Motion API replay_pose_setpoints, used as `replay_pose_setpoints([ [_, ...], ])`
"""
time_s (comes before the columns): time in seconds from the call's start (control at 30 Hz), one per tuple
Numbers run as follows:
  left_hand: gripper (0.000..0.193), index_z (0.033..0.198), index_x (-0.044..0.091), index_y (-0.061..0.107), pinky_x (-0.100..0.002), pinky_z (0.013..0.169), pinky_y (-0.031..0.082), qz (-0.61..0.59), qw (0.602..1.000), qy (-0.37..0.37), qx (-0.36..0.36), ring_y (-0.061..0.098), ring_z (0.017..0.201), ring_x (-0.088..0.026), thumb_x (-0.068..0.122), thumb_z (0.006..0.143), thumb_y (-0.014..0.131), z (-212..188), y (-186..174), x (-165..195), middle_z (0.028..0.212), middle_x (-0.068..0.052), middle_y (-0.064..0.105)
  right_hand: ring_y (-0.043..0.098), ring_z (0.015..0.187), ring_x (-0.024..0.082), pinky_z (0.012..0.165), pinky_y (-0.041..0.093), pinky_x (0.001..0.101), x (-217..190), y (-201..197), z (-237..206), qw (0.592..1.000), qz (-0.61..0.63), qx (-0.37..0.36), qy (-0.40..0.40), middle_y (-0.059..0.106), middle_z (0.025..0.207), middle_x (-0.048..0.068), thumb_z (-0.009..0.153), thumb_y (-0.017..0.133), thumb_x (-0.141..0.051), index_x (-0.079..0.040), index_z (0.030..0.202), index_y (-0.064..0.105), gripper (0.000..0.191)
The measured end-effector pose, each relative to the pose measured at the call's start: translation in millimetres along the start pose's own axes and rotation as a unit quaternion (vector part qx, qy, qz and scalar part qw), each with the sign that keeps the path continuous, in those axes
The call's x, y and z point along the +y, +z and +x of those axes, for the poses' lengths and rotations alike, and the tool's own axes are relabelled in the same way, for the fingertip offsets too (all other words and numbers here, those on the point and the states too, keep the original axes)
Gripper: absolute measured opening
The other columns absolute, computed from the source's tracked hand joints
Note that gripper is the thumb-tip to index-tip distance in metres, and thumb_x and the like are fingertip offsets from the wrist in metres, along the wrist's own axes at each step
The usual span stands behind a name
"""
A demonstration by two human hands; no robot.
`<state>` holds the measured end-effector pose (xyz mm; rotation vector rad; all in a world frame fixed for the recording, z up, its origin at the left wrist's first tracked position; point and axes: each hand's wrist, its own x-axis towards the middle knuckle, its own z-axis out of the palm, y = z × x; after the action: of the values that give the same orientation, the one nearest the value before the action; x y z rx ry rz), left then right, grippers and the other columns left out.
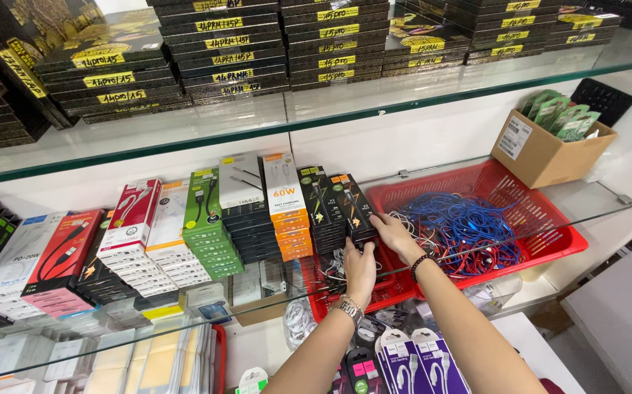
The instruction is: The person wipes packaged phone accessories, including cable boxes and earphone packages, with a maroon cloth, then stacks and arranges the cleaned packages on the glass display shelf and counter. They pick up packages one at a time, wipe each side, and place them in neat stacks.
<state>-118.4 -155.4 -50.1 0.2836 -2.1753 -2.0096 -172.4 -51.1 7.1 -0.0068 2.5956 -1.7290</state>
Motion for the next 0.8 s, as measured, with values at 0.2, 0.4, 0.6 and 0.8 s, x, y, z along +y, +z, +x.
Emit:
replay_pose_setpoints([
  [0.2, 0.072, 0.144, -0.008, 0.048, -0.042, 0.118, 0.031, 0.067, 0.997, -0.003, -0.028, 0.039, 0.144, -0.038, 0.047, 0.097, 0.049, 3, -12, -15, 0.150, -0.028, 0.047, 0.069, 0.103, 0.020, 0.091, 0.052, 0.0333, 9, -26, -6, 0.996, -0.032, -0.021, 0.083, 0.075, 0.113, 0.013, 0.099, 0.058, -0.039, 0.003, 0.128, 0.066, 0.051],
  [0.4, 0.075, 0.144, -0.013, 0.043, -0.044, 0.112, 0.039, 0.083, 0.996, 0.039, 0.021, 0.051, 0.132, -0.043, 0.047, 0.102, 0.052, 31, 11, -16, 0.139, -0.035, 0.053, 0.070, 0.096, 0.018, 0.089, 0.052, 0.0319, 14, -25, 2, 0.997, -0.024, -0.025, 0.062, 0.077, 0.106, 0.010, 0.101, 0.056, -0.042, 0.004, 0.123, 0.070, 0.053],
  [0.6, 0.064, 0.138, -0.009, 0.054, -0.042, 0.106, 0.044, 0.103, 0.991, 0.053, -0.072, 0.057, 0.126, -0.038, 0.038, 0.095, 0.060, 7, -17, -25, 0.134, -0.029, 0.060, 0.069, 0.097, 0.017, 0.088, 0.054, 0.0387, 35, -32, -41, 0.981, 0.031, -0.057, 0.183, 0.075, 0.109, 0.007, 0.094, 0.062, -0.041, -0.003, 0.126, 0.068, 0.050],
  [0.8, 0.065, 0.141, -0.007, 0.051, -0.035, 0.098, 0.052, 0.006, 0.978, -0.042, -0.204, 0.066, 0.116, -0.026, 0.029, 0.089, 0.066, -41, -55, -23, 0.135, -0.020, 0.056, 0.066, 0.101, 0.021, 0.088, 0.056, 0.0438, 45, -28, -123, 0.961, 0.152, -0.058, 0.225, 0.070, 0.110, 0.009, 0.087, 0.071, -0.035, -0.005, 0.130, 0.060, 0.054],
])
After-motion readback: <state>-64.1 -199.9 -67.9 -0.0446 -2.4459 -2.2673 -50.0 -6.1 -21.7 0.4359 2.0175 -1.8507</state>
